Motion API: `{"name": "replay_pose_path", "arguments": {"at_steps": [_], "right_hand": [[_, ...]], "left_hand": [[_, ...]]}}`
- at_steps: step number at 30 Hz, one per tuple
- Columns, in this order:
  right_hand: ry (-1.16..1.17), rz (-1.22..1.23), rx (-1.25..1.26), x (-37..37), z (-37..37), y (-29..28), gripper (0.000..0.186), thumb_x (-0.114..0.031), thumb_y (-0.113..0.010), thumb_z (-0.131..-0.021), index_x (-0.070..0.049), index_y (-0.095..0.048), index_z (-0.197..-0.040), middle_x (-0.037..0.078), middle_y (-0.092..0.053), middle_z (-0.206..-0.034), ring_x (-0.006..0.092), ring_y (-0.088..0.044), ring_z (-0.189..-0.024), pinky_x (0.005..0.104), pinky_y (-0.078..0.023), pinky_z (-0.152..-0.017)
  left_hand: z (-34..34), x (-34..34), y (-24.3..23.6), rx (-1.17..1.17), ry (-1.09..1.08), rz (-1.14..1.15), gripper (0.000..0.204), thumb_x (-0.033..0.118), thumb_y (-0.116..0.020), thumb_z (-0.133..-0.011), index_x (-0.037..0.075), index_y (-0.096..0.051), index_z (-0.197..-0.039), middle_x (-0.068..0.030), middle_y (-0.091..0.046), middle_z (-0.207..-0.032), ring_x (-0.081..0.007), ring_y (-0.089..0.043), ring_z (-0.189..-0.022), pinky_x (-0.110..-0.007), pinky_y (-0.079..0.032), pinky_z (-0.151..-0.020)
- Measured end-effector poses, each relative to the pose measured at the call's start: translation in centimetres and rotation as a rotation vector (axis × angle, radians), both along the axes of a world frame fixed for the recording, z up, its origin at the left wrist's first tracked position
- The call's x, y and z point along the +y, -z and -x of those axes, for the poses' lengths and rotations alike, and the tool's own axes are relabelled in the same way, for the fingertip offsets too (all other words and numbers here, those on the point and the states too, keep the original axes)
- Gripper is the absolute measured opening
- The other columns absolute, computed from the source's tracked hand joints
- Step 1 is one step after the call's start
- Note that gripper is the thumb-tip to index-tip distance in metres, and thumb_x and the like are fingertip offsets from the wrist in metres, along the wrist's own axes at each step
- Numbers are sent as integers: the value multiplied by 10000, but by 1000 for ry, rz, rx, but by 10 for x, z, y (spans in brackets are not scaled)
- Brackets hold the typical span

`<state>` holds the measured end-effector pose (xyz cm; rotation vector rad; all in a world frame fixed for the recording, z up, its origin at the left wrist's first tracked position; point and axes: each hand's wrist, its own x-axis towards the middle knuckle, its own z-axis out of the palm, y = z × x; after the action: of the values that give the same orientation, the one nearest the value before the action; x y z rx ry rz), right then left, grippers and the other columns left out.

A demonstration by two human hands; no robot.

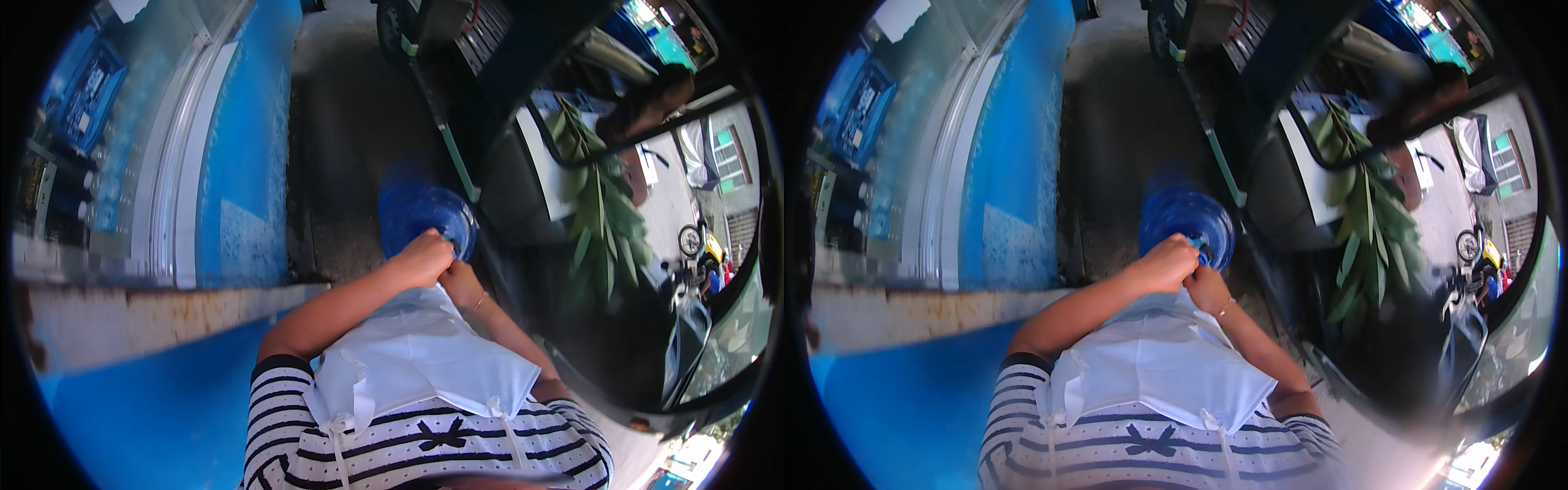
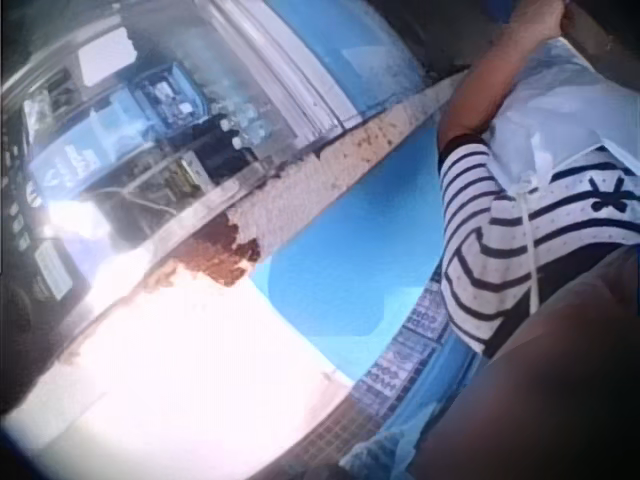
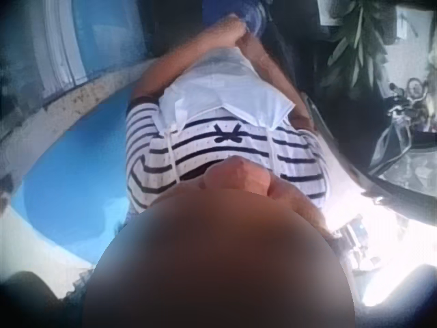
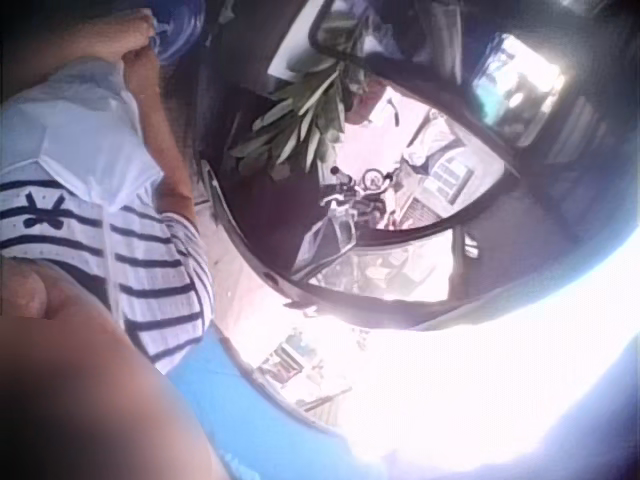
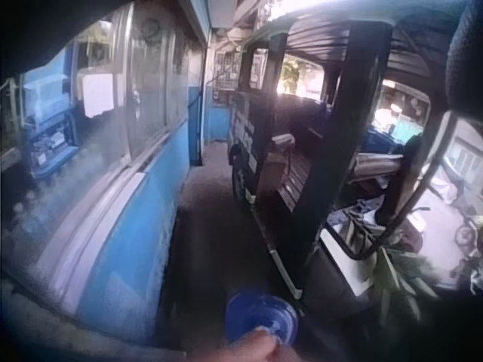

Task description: The person repeatedly picks up large blue water jugs from a storage area and loads them into the cargo bed of a three-wheeled vehicle using a blue plastic jug lifter. The person secures the jugs in the vehicle bed and repeats the process several times.

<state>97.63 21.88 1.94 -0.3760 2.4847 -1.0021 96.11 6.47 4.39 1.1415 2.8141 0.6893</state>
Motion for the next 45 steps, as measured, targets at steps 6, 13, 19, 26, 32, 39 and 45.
{"name": "replay_pose_path", "arguments": {"at_steps": [6,13,19,26,32,39,45], "right_hand": [[-143,-111,-145,-59,197,-5,368,-303,-518,-866,37,-659,-865,273,-643,-859,433,-628,-849,501,-491,-760],[-130,-135,-306,-113,332,-22,351,-313,-562,-849,15,-660,-926,256,-654,-931,418,-626,-900,490,-481,-791],[175,-3,-184,-172,438,-9,326,-287,-594,-823,25,-674,-870,254,-655,-876,408,-635,-854,470,-489,-741],[407,66,26,-212,536,-24,272,-242,-611,-810,22,-673,-833,256,-643,-801,398,-642,-783,460,-491,-683],[559,6,182,-231,678,-15,291,-249,-601,-818,28,-657,-887,202,-652,-717,300,-652,-687,403,-487,-608],[549,2,254,-230,843,-57,375,-278,-592,-796,37,-632,-997,284,-647,-931,413,-634,-911,433,-510,-774],[593,-287,107,-183,915,-68,427,-357,-657,-735,20,-678,-935,281,-644,-953,394,-636,-937,447,-503,-815]], "left_hand": [[169,-61,-9,-195,-68,-13,98,49,-653,-549,22,-667,-643,-143,-635,-758,-297,-622,-787,-386,-430,-759],[311,-122,-7,-237,-89,-6,91,31,-654,-575,43,-670,-664,-120,-627,-754,-276,-608,-814,-380,-413,-770],[452,-172,-9,-102,106,50,70,38,-659,-588,61,-669,-654,-115,-628,-746,-277,-608,-799,-383,-398,-770],[582,-207,-34,145,289,29,90,66,-676,-595,69,-680,-685,-108,-643,-788,-274,-620,-852,-441,-364,-937],[713,-212,-33,372,197,55,189,112,-711,-610,120,-678,-796,-48,-619,-880,-257,-536,-1042,-485,-347,-981],[854,-198,-29,329,-22,-28,302,65,-627,-723,90,-549,-1014,-65,-540,-1067,-259,-526,-1035,-449,-437,-851],[925,-165,-28,180,55,-61,514,8,-543,-764,72,-465,-1268,-103,-510,-1252,-331,-590,-956,-430,-487,-819]]}}
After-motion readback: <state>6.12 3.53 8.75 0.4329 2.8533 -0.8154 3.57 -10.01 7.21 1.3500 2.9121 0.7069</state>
